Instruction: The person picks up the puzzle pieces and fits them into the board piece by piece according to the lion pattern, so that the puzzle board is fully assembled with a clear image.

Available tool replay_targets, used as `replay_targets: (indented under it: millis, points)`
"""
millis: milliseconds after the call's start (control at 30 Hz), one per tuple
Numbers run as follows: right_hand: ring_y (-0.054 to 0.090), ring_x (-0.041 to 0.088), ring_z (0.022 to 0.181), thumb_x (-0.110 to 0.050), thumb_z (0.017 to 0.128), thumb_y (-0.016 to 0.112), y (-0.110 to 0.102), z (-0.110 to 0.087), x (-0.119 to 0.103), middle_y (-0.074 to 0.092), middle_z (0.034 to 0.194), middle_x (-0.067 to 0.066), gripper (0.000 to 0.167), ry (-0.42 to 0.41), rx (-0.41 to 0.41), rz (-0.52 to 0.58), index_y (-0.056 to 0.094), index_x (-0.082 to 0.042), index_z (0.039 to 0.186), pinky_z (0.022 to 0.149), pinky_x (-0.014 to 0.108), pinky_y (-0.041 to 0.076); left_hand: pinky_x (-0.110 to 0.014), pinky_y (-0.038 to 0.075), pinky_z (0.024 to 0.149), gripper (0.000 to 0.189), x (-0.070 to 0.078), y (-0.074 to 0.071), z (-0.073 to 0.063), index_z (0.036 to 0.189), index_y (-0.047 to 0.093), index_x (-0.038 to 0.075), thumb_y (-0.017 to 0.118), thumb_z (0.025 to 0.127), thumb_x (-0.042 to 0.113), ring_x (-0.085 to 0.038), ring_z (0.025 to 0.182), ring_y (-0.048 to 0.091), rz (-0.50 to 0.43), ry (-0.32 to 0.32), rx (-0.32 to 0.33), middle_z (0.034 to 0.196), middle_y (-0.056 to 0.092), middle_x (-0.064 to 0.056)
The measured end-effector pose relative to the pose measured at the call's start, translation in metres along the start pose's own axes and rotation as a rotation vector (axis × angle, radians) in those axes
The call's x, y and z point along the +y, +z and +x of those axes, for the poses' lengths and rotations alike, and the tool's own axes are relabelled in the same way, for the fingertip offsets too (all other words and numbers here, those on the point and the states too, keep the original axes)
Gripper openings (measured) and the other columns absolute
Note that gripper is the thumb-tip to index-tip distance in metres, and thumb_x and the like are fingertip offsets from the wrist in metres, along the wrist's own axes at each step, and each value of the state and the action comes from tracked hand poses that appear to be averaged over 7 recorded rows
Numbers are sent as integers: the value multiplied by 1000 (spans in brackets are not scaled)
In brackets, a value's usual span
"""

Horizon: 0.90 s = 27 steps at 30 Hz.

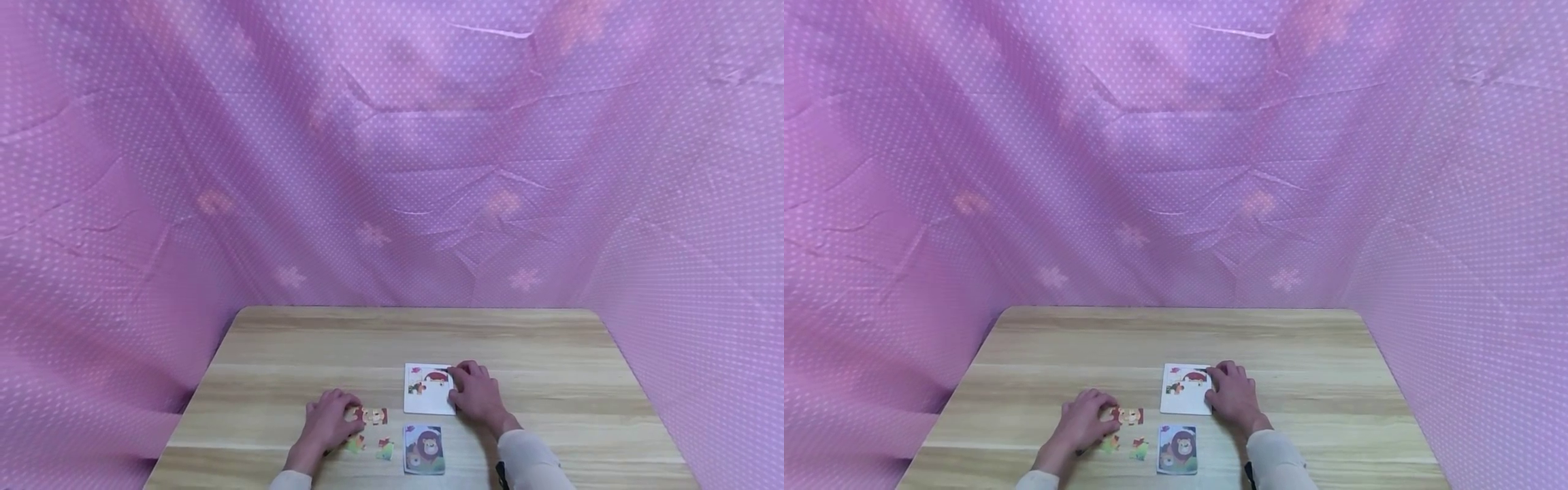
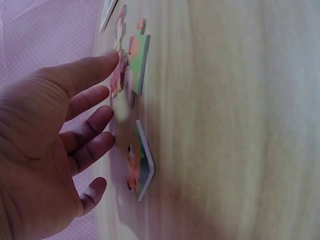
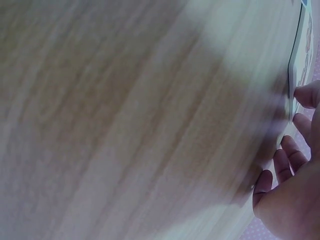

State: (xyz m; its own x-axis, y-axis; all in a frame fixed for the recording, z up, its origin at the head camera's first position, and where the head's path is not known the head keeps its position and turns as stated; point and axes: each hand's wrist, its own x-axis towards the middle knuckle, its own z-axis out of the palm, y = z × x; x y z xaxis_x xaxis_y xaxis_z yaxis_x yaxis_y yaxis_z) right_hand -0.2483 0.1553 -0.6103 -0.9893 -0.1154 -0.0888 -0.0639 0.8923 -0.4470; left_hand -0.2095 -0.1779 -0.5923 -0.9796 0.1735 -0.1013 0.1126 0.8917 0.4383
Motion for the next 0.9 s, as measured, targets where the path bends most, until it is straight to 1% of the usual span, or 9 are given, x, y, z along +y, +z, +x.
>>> replay_targets:
  millis: [133,300,400,567,667,900]
  points:
    - [42,26,120,-32,83,67,1,2,2,50,131,3,53,8,-4,-2,57,-23,134,93,51,37,-53,34,88,35,-1,2,1,100,70,26,80,71,41,-21,107,53,5,-4,15,102,61,5]
    - [42,27,119,-32,83,68,1,3,1,50,130,3,52,9,-5,7,58,-23,133,92,52,37,-52,33,89,28,-2,4,3,94,69,28,80,71,40,-20,106,53,12,-23,35,99,60,8]
    - [42,27,120,-32,83,68,1,3,1,50,131,3,52,12,-5,9,58,-23,133,93,51,37,-52,33,88,30,-3,5,4,93,68,28,80,70,43,-19,104,52,15,-29,44,97,59,7]
    - [41,26,120,-32,84,68,-3,-5,8,50,131,3,52,-8,-25,12,57,-24,134,93,50,36,-53,33,88,37,7,7,-11,96,68,26,82,68,46,-19,103,52,20,-58,39,97,58,7]
    - [41,26,119,-32,84,67,-5,-11,12,49,131,2,52,-14,-40,15,57,-24,134,93,50,36,-53,33,88,38,15,8,-20,96,67,26,82,67,45,-20,103,52,23,-77,32,98,58,6]
    - [41,26,119,-33,84,67,-12,-25,18,49,132,2,52,-49,-63,18,57,-24,134,93,50,36,-53,31,88,30,33,12,-43,85,63,27,83,67,39,-18,100,51,-13,-132,35,95,57,7]
